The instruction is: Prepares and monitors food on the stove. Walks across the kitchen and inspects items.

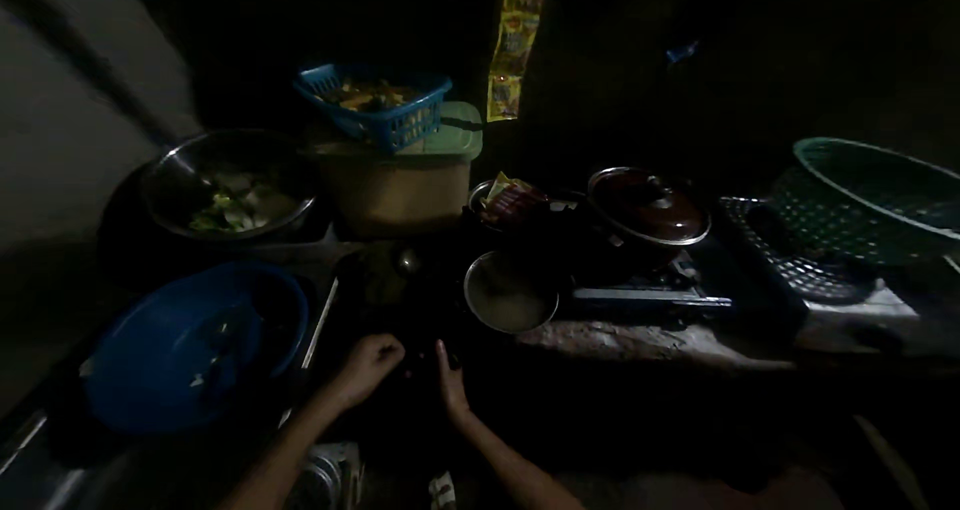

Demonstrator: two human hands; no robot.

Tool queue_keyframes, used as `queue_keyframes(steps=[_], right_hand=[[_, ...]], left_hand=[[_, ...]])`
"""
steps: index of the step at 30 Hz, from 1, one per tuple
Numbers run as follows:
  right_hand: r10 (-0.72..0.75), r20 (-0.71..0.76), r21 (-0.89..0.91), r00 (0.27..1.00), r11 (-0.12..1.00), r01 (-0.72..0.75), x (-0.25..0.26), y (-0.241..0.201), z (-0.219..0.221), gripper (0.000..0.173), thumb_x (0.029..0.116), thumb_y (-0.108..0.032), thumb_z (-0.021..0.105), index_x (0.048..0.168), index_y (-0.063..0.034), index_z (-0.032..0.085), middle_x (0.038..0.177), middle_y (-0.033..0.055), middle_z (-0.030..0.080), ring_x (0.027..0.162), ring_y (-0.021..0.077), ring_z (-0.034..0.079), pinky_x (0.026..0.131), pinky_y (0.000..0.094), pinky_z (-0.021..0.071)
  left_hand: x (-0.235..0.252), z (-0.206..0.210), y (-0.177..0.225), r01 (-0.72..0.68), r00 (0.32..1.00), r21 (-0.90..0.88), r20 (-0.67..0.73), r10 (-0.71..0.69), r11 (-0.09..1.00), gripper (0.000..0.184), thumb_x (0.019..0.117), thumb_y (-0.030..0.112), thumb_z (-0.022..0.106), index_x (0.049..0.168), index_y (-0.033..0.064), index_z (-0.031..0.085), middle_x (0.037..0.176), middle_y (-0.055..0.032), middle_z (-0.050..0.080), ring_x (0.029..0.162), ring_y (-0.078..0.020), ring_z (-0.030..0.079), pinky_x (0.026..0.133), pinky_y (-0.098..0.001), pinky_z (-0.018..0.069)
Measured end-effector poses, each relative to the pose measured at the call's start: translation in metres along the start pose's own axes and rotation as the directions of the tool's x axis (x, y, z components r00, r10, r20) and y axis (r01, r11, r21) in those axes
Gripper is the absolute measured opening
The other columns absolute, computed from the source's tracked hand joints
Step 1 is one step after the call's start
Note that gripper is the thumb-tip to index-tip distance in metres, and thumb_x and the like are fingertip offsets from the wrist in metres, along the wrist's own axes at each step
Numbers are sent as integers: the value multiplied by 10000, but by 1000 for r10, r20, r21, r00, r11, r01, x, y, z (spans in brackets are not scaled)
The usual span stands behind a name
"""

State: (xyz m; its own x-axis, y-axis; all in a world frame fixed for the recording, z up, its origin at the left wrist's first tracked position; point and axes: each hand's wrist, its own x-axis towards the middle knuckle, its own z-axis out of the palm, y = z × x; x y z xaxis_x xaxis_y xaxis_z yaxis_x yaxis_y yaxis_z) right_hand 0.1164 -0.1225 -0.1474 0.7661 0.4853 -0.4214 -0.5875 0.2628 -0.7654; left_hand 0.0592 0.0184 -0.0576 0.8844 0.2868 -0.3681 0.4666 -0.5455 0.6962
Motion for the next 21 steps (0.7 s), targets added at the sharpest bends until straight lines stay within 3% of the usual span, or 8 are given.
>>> queue_keyframes(steps=[1, 2, 4, 6, 10, 13, 18, 21], right_hand=[[120, 37, -37, 992, 992, -119, 7, 0, -2, 367, 1121, -292, 414, 1153, 41, 564, 806, 81, 677, 658, 156, 676, 640, 315, 596], [219, 125, -116, 968, 972, -205, 12, -2, -8, 391, 1124, -306, 399, 1105, 38, 585, 758, 53, 659, 635, 146, 670, 632, 305, 596], [374, 292, -338, 880, 901, -271, 12, -11, -21, 339, 1120, -255, 416, 1137, 36, 590, 801, 38, 652, 668, 123, 669, 659, 285, 594], [403, 388, -578, 829, 807, -122, 0, -33, -32, 287, 1097, -195, 483, 1132, 50, 628, 852, 28, 681, 717, 70, 662, 701, 254, 578], [-195, 353, -751, 915, 524, 402, -30, -121, -61, 233, 1023, -110, 577, 1075, 87, 690, 933, 128, 704, 825, 99, 657, 803, 280, 551], [-527, 162, -912, 834, 242, 330, -15, -183, -96, 284, 1008, -70, 564, 1233, 55, 682, 1201, 219, 695, 1100, 286, 682, 996, 419, 528], [-492, -20, -986, 870, 156, 65, 20, -225, -133, 339, 1048, -184, 563, 1329, -19, 653, 1383, 241, 586, 1208, 392, 602, 1025, 515, 476], [-560, 36, -984, 828, 127, 129, 27, -223, -133, 318, 1037, -186, 583, 1270, 10, 676, 1298, 251, 628, 1177, 396, 615, 990, 508, 499]], left_hand=[[7, 0, 8, -32, 999, -27, -35, 31, 999, 266, 1065, 157, 537, 1178, -51, 659, 1117, -202, 667, 960, -247, 646, 904, -413, 521], [15, 0, 16, -59, 997, -49, -58, 56, 997, 269, 1067, 151, 533, 1190, -56, 653, 1131, -201, 664, 958, -233, 645, 899, -390, 525], [32, 2, 28, -72, 996, -83, -67, 66, 994, 296, 1076, 171, 524, 1252, -42, 630, 1192, -204, 649, 996, -236, 651, 911, -381, 530], [47, 5, 39, -41, 999, -136, -26, 37, 990, 350, 1087, 182, 505, 1348, -43, 566, 1288, -234, 608, 1085, -274, 636, 955, -401, 515], [68, 13, 57, 48, 999, -237, 27, -43, 970, 426, 1108, 253, 463, 1432, -22, 493, 1298, -225, 585, 983, -233, 599, 847, -370, 487], [77, 15, 63, 57, 998, -290, 30, -51, 955, 425, 1113, 251, 446, 1409, -51, 486, 1270, -218, 560, 909, -199, 564, 796, -334, 474], [94, 17, 64, 91, 996, -336, 31, -86, 938, 348, 1110, 259, 455, 1225, -45, 582, 1048, -128, 545, 810, -145, 506, 720, -291, 447], [99, 16, 62, 79, 996, -302, -24, -91, 950, 357, 1099, 276, 486, 1198, -55, 577, 1010, -119, 534, 778, -130, 485, 707, -280, 433]])
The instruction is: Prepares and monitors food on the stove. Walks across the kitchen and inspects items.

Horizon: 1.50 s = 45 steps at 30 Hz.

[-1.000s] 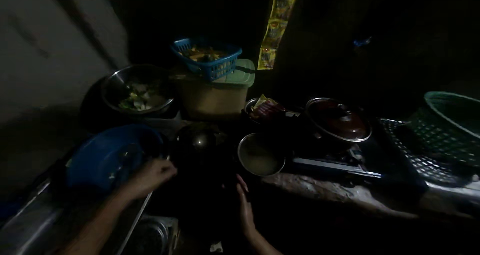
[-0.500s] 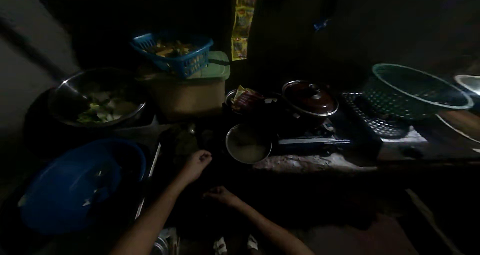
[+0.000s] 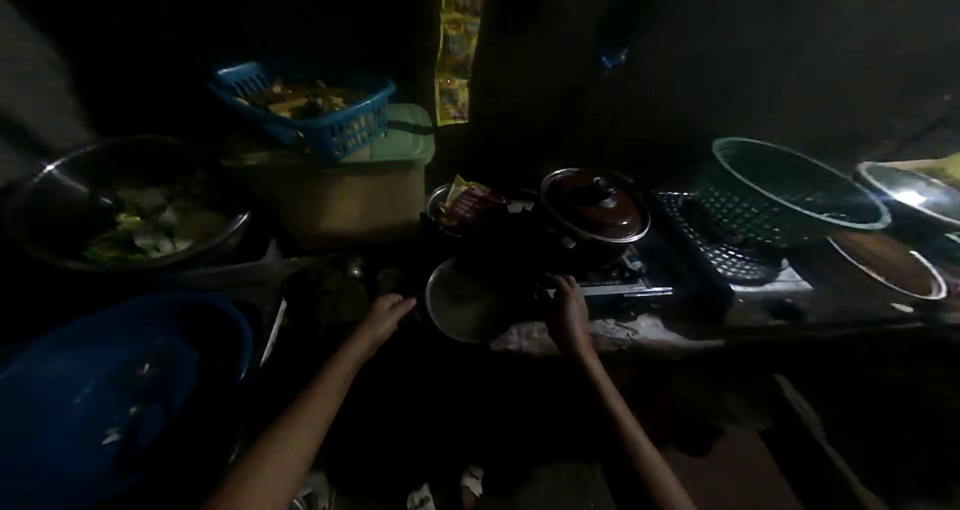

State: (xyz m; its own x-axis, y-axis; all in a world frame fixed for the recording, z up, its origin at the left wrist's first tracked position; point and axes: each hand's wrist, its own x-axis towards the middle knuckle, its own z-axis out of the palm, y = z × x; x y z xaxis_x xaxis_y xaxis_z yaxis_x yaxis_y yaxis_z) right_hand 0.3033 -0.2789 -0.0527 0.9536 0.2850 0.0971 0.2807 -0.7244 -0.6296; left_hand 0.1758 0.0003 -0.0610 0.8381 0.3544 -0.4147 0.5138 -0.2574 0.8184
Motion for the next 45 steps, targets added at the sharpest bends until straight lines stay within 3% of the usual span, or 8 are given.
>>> queue_keyframes(steps=[2, 5, 10, 13, 18, 32, 40, 45], right_hand=[[-123, -37, 6, 992, 992, 124, 1, -9, 6, 267, 1006, -126, 598, 1181, 42, 711, 1213, 261, 655, 1150, 409, 625, 985, 518, 505], [-230, 152, 3, 961, 973, 232, 15, -35, 15, 225, 986, -66, 600, 1126, 58, 726, 1227, 274, 648, 1200, 437, 595, 1036, 547, 474], [-231, 454, -91, 860, 949, 303, 51, -80, 31, 265, 1018, -69, 578, 1222, 62, 685, 1296, 282, 625, 1276, 435, 555, 1073, 539, 439], [-214, 503, -183, 837, 921, 345, 63, -94, 50, 245, 1022, -104, 591, 1181, 49, 697, 1281, 252, 637, 1267, 417, 566, 1038, 544, 470], [-5, 537, -311, 844, 928, 203, 63, -125, 61, 293, 1033, -160, 582, 1236, 34, 664, 1342, 247, 607, 1294, 419, 554, 1033, 573, 471], [204, 430, -501, 879, 864, 45, 53, -149, 105, 379, 1046, -260, 566, 1254, 41, 662, 1329, 268, 621, 1295, 437, 552, 1035, 614, 426], [274, 343, -374, 899, 917, -137, 49, -156, 27, 322, 1001, -257, 667, 1161, 22, 686, 1132, 254, 686, 1078, 423, 661, 930, 618, 505], [134, 267, -310, 954, 950, -47, 53, -144, -13, 329, 1014, -332, 636, 1056, -16, 720, 1062, 208, 707, 1034, 386, 678, 897, 613, 524]], left_hand=[[1, -3, -4, -67, 994, 28, -84, 69, 997, 344, 1091, 235, 506, 1222, -76, 576, 1074, -171, 580, 848, -165, 532, 777, -316, 459], [-4, -9, -8, -142, 971, 54, -186, 150, 988, 320, 1076, 177, 527, 1255, -84, 577, 1208, -245, 611, 1044, -255, 609, 941, -396, 494], [-24, -17, -15, -201, 928, 107, -296, 224, 974, 276, 1058, 133, 545, 1204, -93, 607, 1127, -226, 638, 967, -233, 624, 884, -373, 511], [-42, -27, -27, -215, 907, 153, -334, 255, 965, 258, 1049, 125, 555, 1174, -87, 632, 1102, -216, 664, 948, -230, 641, 872, -374, 521], [-52, -51, -50, -277, 875, 174, -361, 323, 945, 232, 1029, 119, 578, 1145, -69, 647, 1053, -186, 670, 899, -192, 629, 827, -345, 519], [-33, -106, -77, -465, 824, 146, -287, 488, 873, 201, 997, 96, 583, 1099, -53, 672, 1028, -146, 676, 830, -110, 621, 753, -249, 523], [-30, -109, -71, -568, 760, 151, -280, 586, 809, 235, 979, 147, 581, 1082, -40, 681, 1018, -111, 680, 842, -32, 610, 747, -160, 500], [-25, -99, -55, -645, 696, 208, -236, 678, 735, 260, 977, 161, 578, 1066, -58, 686, 1003, -139, 680, 857, -44, 611, 763, -162, 508]])
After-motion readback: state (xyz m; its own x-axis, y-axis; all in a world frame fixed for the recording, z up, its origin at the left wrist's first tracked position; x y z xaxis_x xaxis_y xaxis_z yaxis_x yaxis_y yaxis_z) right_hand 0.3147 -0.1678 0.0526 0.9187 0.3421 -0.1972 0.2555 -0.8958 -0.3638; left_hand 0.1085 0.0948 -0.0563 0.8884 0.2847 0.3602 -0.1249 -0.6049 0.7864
